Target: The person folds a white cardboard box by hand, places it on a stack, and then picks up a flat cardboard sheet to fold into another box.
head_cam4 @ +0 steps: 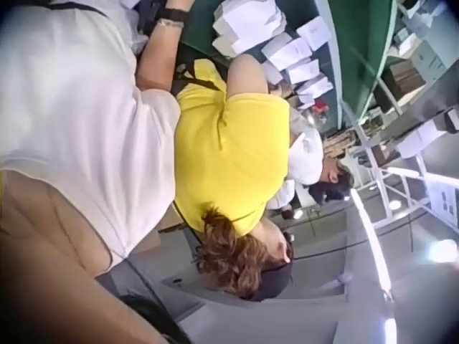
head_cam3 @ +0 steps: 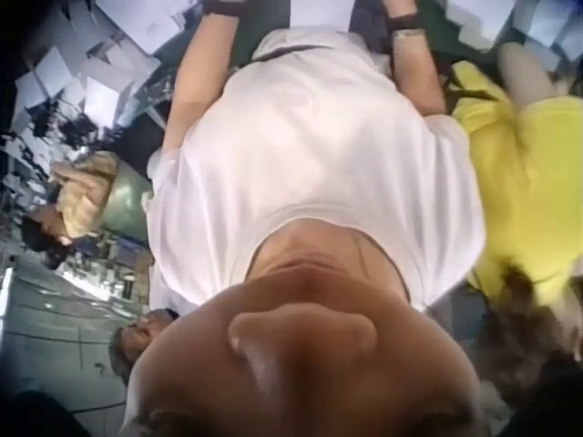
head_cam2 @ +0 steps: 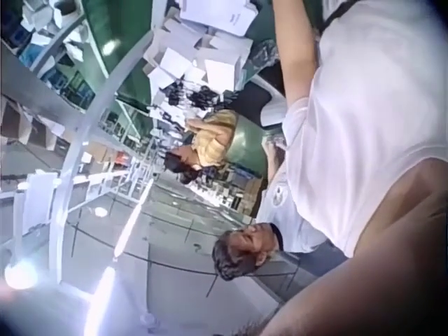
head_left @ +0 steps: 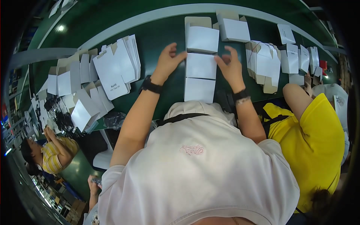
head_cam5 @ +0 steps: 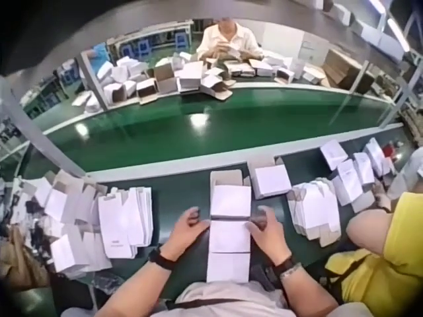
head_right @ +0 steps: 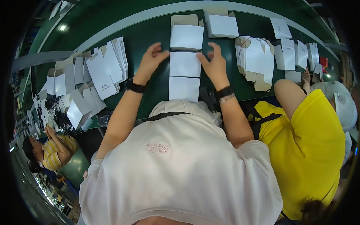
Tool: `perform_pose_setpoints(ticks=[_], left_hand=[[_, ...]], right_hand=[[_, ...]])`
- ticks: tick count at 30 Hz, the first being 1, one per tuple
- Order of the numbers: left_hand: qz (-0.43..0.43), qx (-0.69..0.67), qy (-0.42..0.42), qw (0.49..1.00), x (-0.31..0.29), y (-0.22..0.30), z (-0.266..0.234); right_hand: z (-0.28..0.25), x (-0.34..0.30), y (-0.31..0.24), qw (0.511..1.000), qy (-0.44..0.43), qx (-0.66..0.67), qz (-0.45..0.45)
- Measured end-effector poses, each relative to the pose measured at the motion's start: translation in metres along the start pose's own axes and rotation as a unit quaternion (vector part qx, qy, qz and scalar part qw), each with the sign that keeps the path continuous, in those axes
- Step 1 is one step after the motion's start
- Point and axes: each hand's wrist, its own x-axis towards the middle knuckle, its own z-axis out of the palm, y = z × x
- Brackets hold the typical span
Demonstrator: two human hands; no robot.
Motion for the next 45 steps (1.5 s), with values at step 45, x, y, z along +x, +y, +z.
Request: perform_pose_setpoints(ticks=[45], left_hand=[[-0.059, 0.084, -0.052, 0.993, -0.038, 0.007, 0.082]], right_hand=[[-0.061, 0.020, 0.026, 0.996, 0.066, 0.054, -0.028]])
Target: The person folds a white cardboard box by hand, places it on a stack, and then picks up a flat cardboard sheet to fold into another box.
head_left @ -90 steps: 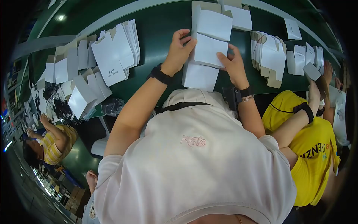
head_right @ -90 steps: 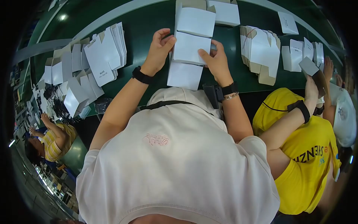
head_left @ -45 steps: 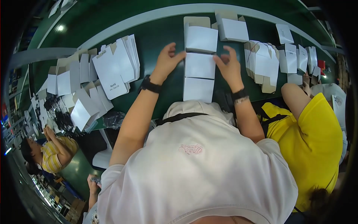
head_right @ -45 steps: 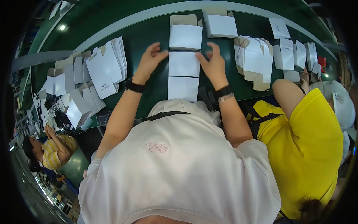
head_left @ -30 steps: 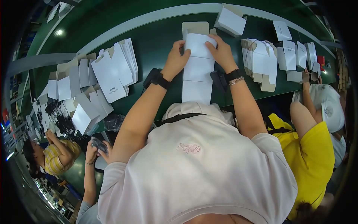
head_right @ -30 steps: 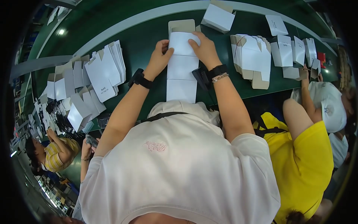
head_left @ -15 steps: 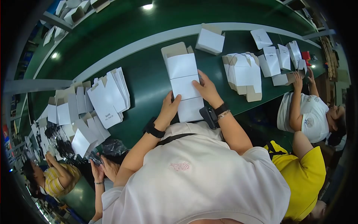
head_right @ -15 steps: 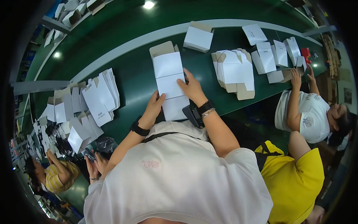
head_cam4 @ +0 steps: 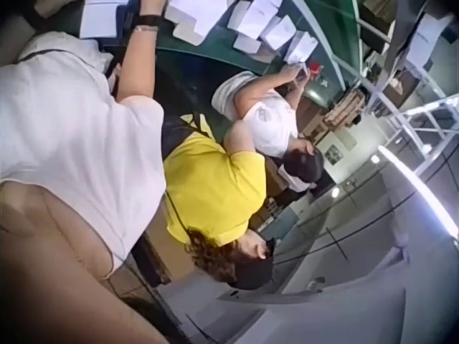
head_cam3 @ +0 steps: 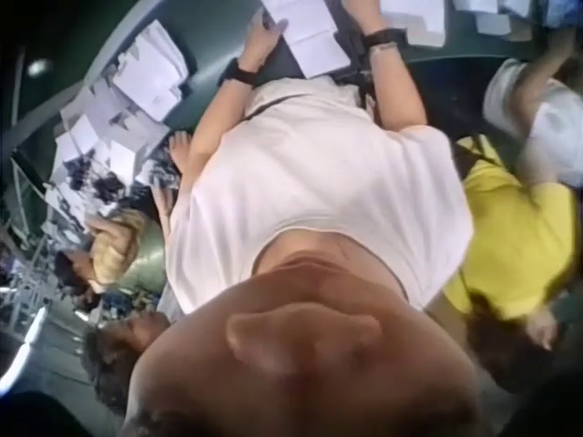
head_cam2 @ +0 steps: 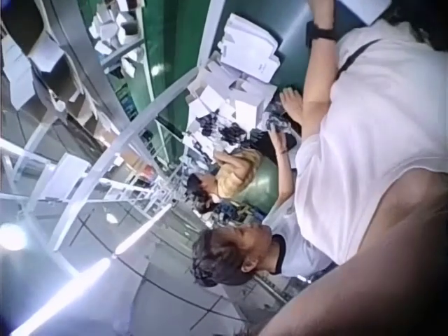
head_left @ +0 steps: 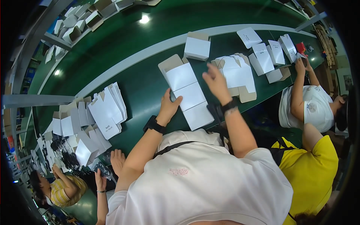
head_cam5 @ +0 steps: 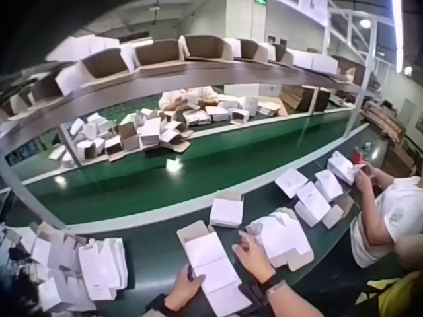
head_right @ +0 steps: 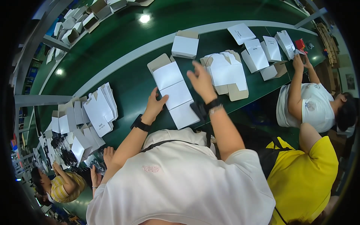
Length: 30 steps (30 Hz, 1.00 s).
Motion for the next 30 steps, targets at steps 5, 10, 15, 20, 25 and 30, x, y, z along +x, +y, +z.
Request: perform_pose_setpoints(ticks=[5, 10, 15, 20, 25, 30], left_hand=[[-0.018, -0.025, -0.013, 0.999, 0.009, 0.010, 0.003], [-0.025, -0.043, -0.004, 0.999, 0.015, 0.007, -0.001], [-0.020, -0.071, -0.002, 0.997, 0.017, 0.010, -0.002], [-0.048, -0.061, 0.054, 0.996, 0.021, 0.024, 0.001], [-0.039, -0.098, 0.106, 0.989, 0.047, 0.023, 0.008], [0.002, -0.025, 0.105, 0.994, 0.056, 0.021, 0.014]], right_hand=[[-0.008, 0.132, 0.021, 0.969, 0.094, -0.151, -0.171], [0.001, 0.201, 0.024, 0.922, -0.156, -0.337, -0.113], [-0.022, 0.243, -0.018, 0.957, -0.077, -0.207, -0.188], [0.016, 0.238, -0.038, 0.944, -0.234, 0.006, -0.233], [0.049, 0.232, -0.017, 0.937, -0.286, -0.016, -0.201], [0.051, 0.221, -0.029, 0.924, -0.261, -0.134, -0.244]])
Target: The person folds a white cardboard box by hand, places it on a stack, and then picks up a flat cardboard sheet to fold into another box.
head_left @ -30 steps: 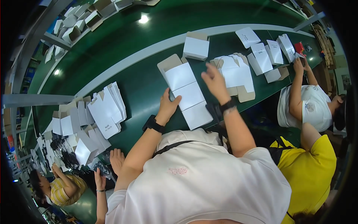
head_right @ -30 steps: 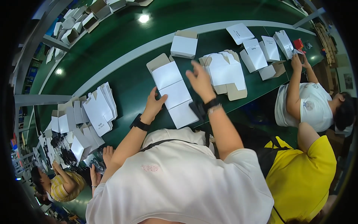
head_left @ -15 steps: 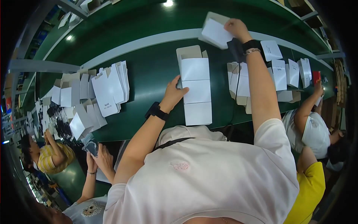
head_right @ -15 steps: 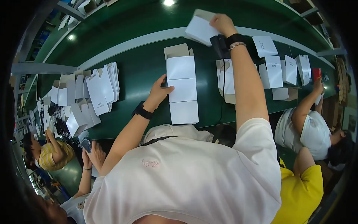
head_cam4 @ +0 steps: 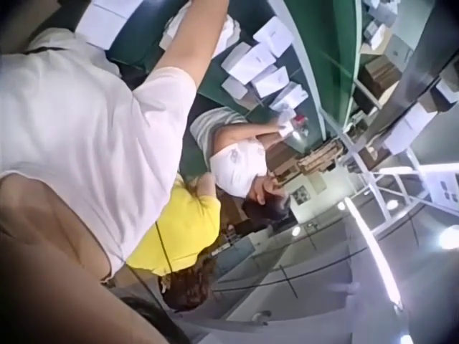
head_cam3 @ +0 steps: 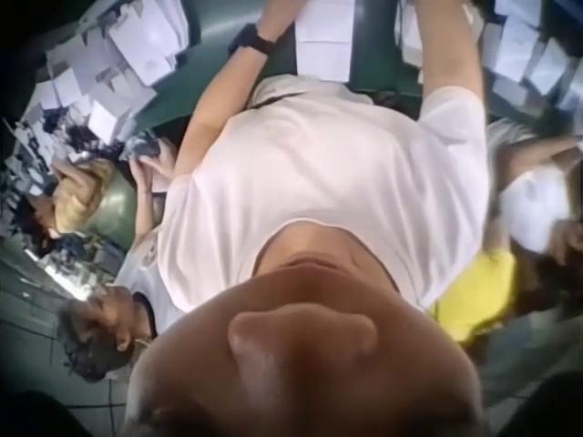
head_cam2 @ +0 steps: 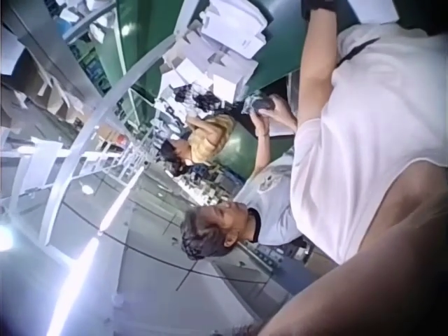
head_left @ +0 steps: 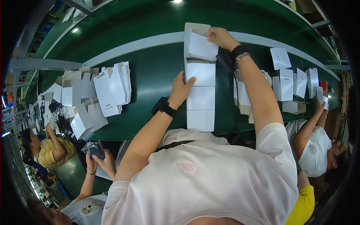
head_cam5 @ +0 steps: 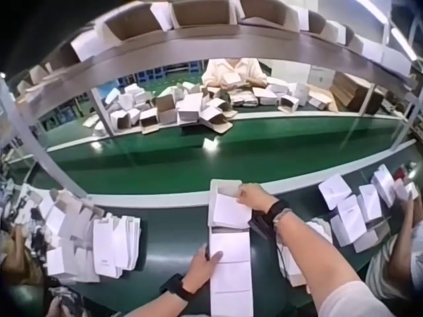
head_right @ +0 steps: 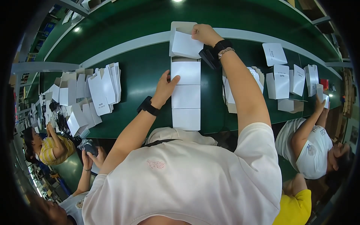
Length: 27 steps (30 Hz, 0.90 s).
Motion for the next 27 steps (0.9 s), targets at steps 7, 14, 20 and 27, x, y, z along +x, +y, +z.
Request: perform_pose_setpoints(ticks=[7, 14, 20, 27], left_hand=[[0.017, -0.009, 0.011, 1.000, 0.004, 0.005, -0.003], [0.255, 0.073, 0.058, 0.963, 0.049, 0.021, -0.015], [0.206, -0.020, 0.038, 0.978, 0.039, 0.041, 0.005], [0.235, 0.017, 0.050, 0.971, 0.049, 0.038, 0.015]], right_hand=[[-0.009, -0.001, -0.004, 0.995, -0.070, -0.064, -0.022], [-0.019, 0.001, -0.011, 0.992, -0.095, -0.072, -0.041], [-0.032, -0.006, -0.012, 0.996, -0.072, -0.054, -0.018], [-0.033, -0.009, -0.005, 0.994, -0.072, -0.085, -0.019]])
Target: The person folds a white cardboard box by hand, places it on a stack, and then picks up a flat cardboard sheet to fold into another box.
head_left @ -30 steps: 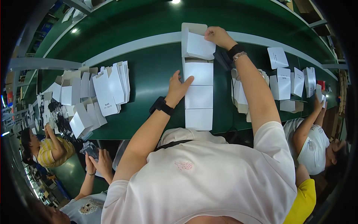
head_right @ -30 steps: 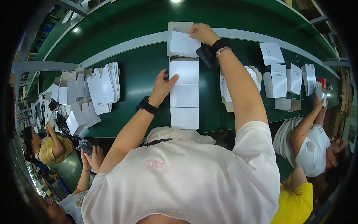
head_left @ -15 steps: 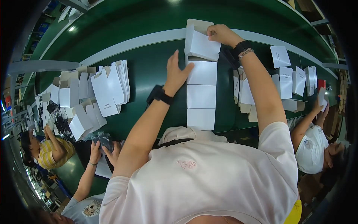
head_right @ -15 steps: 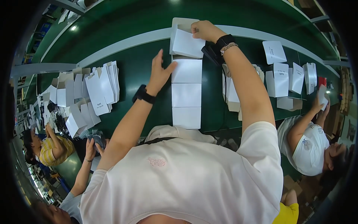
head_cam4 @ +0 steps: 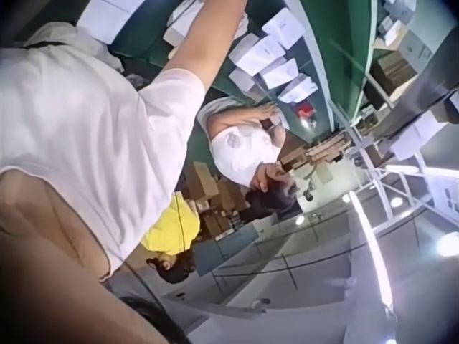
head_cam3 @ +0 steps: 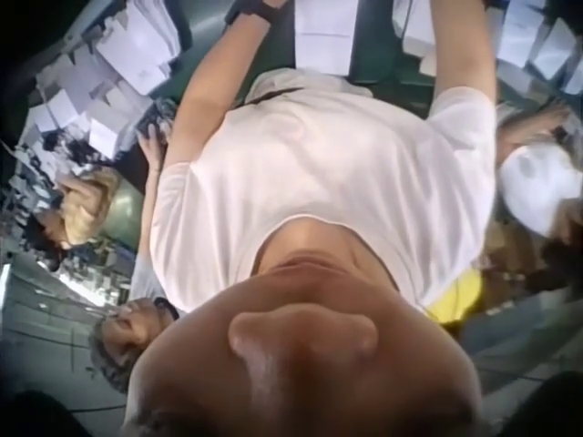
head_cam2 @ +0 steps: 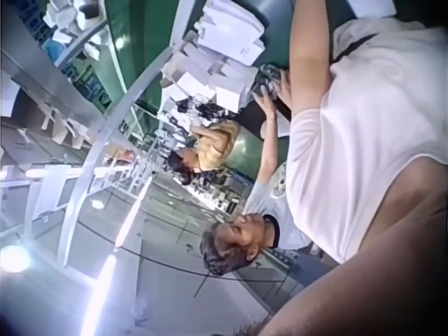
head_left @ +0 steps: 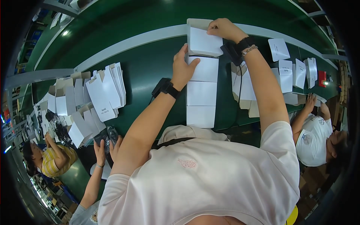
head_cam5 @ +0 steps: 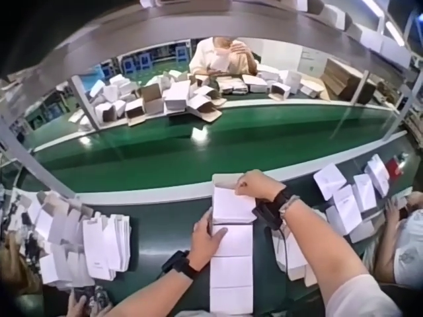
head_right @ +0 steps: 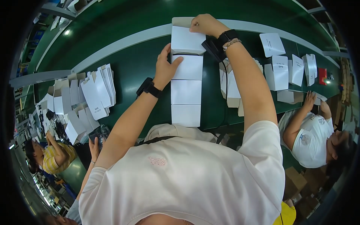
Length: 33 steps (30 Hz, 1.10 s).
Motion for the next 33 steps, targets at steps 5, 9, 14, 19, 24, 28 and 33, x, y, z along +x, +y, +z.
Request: perform_pose_setpoints(ticks=[5, 9, 14, 19, 24, 28, 33], left_hand=[[0.035, -0.093, -0.019, 0.995, 0.007, -0.020, 0.005], [0.009, -0.091, -0.072, 0.993, 0.013, -0.019, -0.002], [0.004, -0.091, -0.090, 0.992, 0.016, -0.023, -0.006], [-0.030, -0.230, -0.101, 0.968, 0.022, -0.023, -0.012], [0.029, -0.092, -0.098, 0.991, 0.024, -0.030, -0.021], [0.180, 0.095, -0.104, 0.974, 0.026, -0.030, -0.028], [0.154, 0.026, -0.086, 0.984, 0.021, -0.028, -0.028]], right_hand=[[0.004, 0.002, 0.015, 0.999, 0.025, 0.036, 0.025], [0.004, -0.001, 0.018, 0.999, -0.001, 0.018, 0.026], [0.004, -0.006, 0.010, 0.999, -0.012, 0.029, 0.043], [0.001, 0.000, 0.008, 0.998, -0.048, -0.018, 0.043], [-0.001, 0.004, 0.004, 0.996, -0.064, -0.030, 0.057], [0.001, 0.007, 0.010, 0.994, -0.083, -0.038, 0.061], [0.005, 0.006, 0.007, 0.997, -0.061, -0.030, 0.039]])
